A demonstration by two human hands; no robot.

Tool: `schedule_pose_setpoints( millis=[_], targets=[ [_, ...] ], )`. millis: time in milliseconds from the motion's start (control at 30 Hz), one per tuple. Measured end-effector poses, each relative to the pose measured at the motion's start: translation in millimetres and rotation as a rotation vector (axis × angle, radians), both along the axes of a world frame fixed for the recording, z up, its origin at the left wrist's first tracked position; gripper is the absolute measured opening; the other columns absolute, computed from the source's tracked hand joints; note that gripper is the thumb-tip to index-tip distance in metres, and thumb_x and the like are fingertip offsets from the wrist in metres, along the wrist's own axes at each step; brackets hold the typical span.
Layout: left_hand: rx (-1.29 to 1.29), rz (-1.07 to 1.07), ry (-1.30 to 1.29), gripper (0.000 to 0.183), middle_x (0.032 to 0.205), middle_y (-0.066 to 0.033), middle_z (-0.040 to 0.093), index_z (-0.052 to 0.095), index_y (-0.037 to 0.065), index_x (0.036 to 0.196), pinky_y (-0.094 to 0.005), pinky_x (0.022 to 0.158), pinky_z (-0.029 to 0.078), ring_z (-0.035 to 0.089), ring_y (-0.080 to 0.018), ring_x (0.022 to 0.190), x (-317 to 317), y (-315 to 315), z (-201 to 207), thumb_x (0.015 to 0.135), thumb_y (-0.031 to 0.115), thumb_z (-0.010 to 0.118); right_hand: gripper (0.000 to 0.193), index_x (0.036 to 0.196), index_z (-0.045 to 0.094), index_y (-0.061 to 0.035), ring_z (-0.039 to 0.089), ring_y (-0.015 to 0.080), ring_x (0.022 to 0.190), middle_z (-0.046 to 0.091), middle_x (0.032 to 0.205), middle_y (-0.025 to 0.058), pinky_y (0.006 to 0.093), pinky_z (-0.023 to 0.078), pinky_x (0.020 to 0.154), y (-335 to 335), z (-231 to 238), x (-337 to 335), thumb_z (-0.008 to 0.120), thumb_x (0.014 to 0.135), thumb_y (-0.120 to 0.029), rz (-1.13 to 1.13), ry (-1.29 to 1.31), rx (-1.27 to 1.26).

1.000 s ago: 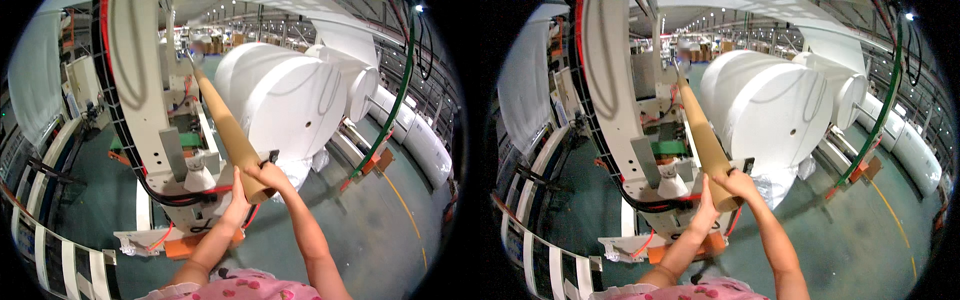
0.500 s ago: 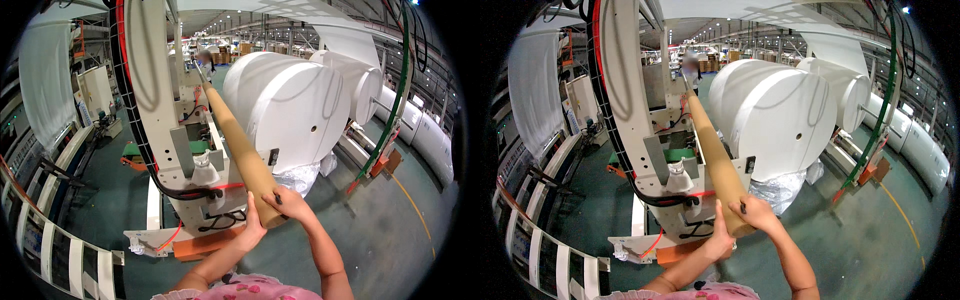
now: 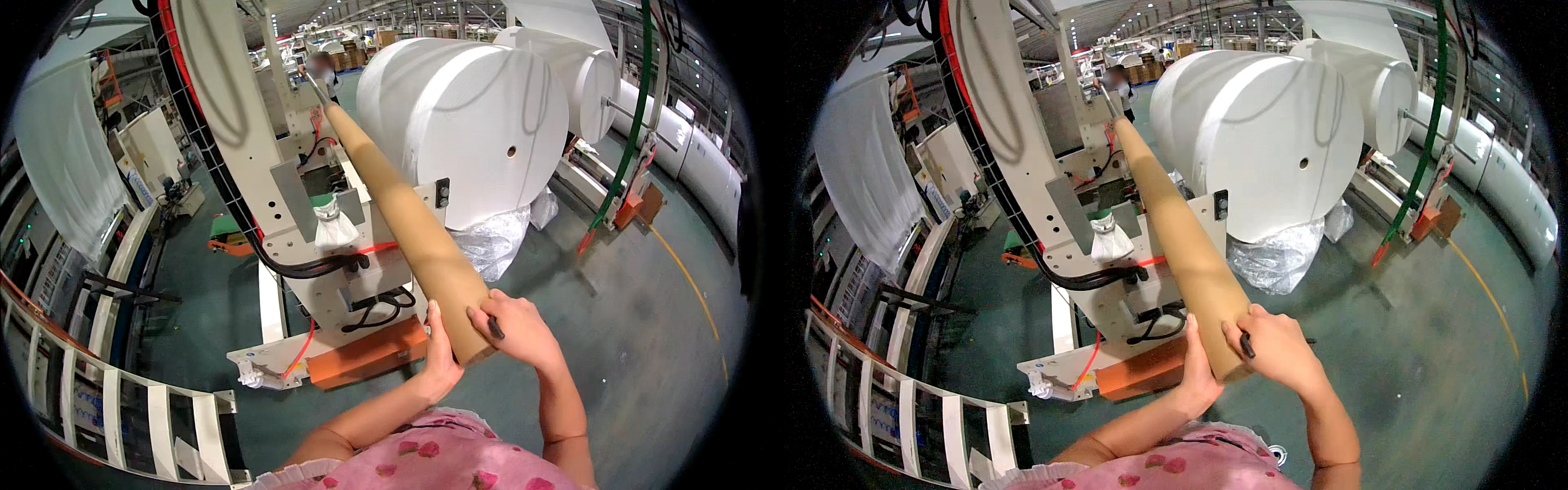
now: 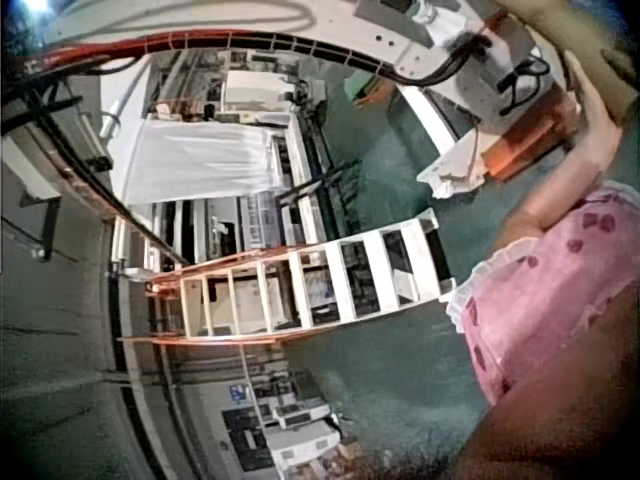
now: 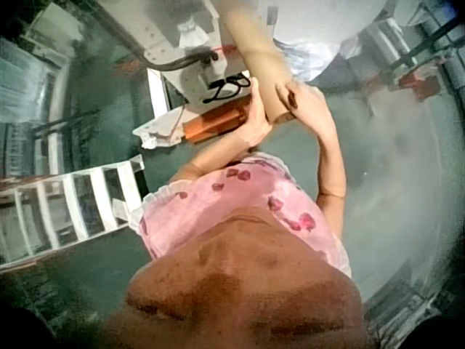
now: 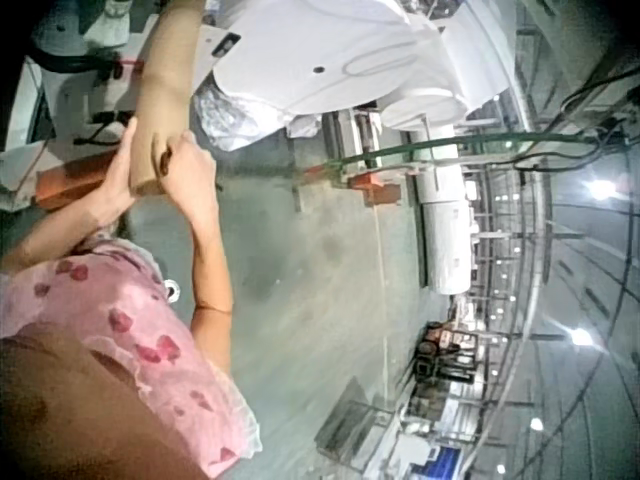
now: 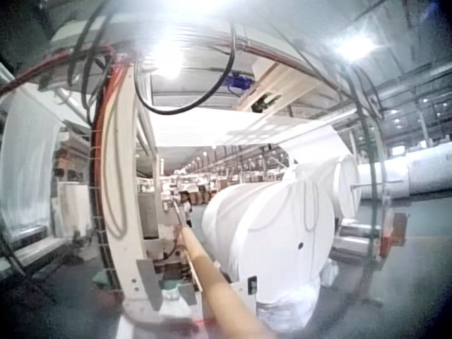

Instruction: The person prepares a cardboard core on a metal spindle by tightening a collar with a hex key, marks the core with a pen, and then inserts the assembly into a large white roll on a machine.

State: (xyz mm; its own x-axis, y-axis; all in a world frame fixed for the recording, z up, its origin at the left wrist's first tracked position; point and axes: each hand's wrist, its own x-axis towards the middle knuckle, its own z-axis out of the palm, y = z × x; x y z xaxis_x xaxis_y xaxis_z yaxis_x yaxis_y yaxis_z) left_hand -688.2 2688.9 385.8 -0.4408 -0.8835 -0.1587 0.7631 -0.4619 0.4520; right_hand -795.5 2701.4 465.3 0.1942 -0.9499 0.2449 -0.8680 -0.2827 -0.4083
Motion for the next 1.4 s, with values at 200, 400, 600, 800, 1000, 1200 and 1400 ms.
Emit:
schedule_pose_setpoints(
  millis=[200, 400, 600, 800, 1000, 1200, 1400],
  targets=[
    [0.048, -0.053, -0.065, 0.066, 0.112, -0.0057, 0.042, 0.034, 0.009, 0.116, -0.0347, 0.087, 0.035, 0.042, -0.0181, 0.104, -3, 37, 3, 0.078, 0.060, 0.018, 0.022, 0.061, 0.053, -0.0042, 0.049, 0.0313, 0.054, 0.046, 0.064, 0.0138, 0.0384, 0.039, 0.049, 55, 8, -8, 0.048, 0.075, -0.020, 0.052, 0.067, -0.025],
    [-0.118, -0.110, -0.086, 0.064, 0.112, -0.0047, 0.042, 0.032, 0.009, 0.116, -0.0320, 0.088, 0.035, 0.041, -0.0149, 0.103, -18, 48, -18, 0.078, 0.059, 0.019, 0.024, 0.060, 0.052, -0.0037, 0.050, 0.0294, 0.055, 0.046, 0.065, 0.0129, 0.0376, 0.040, 0.049, 50, 20, -9, 0.053, 0.070, -0.025, 0.036, 0.209, -0.049],
    [-0.180, -0.144, -0.053, 0.056, 0.117, -0.0057, 0.037, 0.026, 0.010, 0.121, -0.0330, 0.092, 0.030, 0.036, -0.0177, 0.109, -13, 46, -28, 0.083, 0.050, 0.019, 0.024, 0.062, 0.052, -0.0044, 0.049, 0.0283, 0.058, 0.046, 0.067, 0.0125, 0.0369, 0.039, 0.048, 52, 9, -7, 0.054, 0.070, -0.027, -0.022, 0.209, -0.063],
    [-0.337, -0.466, -0.117, 0.052, 0.121, -0.0082, 0.031, 0.013, 0.006, 0.124, -0.0338, 0.092, 0.028, 0.034, -0.0187, 0.111, -16, 59, -57, 0.086, 0.035, 0.032, 0.022, 0.060, 0.056, -0.0058, 0.050, 0.0270, 0.058, 0.047, 0.065, 0.0105, 0.0362, 0.041, 0.047, 78, 13, -32, 0.054, 0.069, -0.026, -0.003, 0.274, 0.013],
    [-0.256, -0.766, 0.206, 0.059, 0.125, -0.0034, 0.029, 0.019, 0.010, 0.125, -0.0365, 0.093, 0.028, 0.032, -0.0170, 0.113, -7, -44, -48, 0.081, 0.043, 0.040, 0.018, 0.056, 0.052, -0.0049, 0.047, 0.0293, 0.056, 0.044, 0.061, 0.0115, 0.0379, 0.038, 0.046, 95, 16, -30, 0.054, 0.066, -0.020, -0.299, 0.146, 0.102],
    [-0.165, -0.289, 0.239, 0.074, 0.118, -0.0086, 0.040, 0.033, 0.007, 0.119, -0.0391, 0.088, 0.032, 0.039, -0.0239, 0.107, 30, -207, -31, 0.074, 0.064, 0.018, 0.034, 0.058, 0.043, 0.0013, 0.040, 0.0352, 0.055, 0.040, 0.055, 0.0201, 0.0395, 0.031, 0.050, 94, -39, -19, 0.040, 0.083, -0.022, -0.971, -0.047, -0.039],
    [0.047, -0.227, 0.233, 0.049, 0.107, -0.0065, 0.049, 0.045, 0.008, 0.107, -0.0366, 0.084, 0.037, 0.046, -0.0217, 0.097, -5, -230, -69, 0.081, 0.047, 0.030, 0.034, 0.058, 0.043, 0.0032, 0.041, 0.0396, 0.052, 0.042, 0.053, 0.0227, 0.0426, 0.029, 0.047, 96, -106, -17, 0.038, 0.084, -0.019, -1.212, 0.001, -0.270]
  ],
)
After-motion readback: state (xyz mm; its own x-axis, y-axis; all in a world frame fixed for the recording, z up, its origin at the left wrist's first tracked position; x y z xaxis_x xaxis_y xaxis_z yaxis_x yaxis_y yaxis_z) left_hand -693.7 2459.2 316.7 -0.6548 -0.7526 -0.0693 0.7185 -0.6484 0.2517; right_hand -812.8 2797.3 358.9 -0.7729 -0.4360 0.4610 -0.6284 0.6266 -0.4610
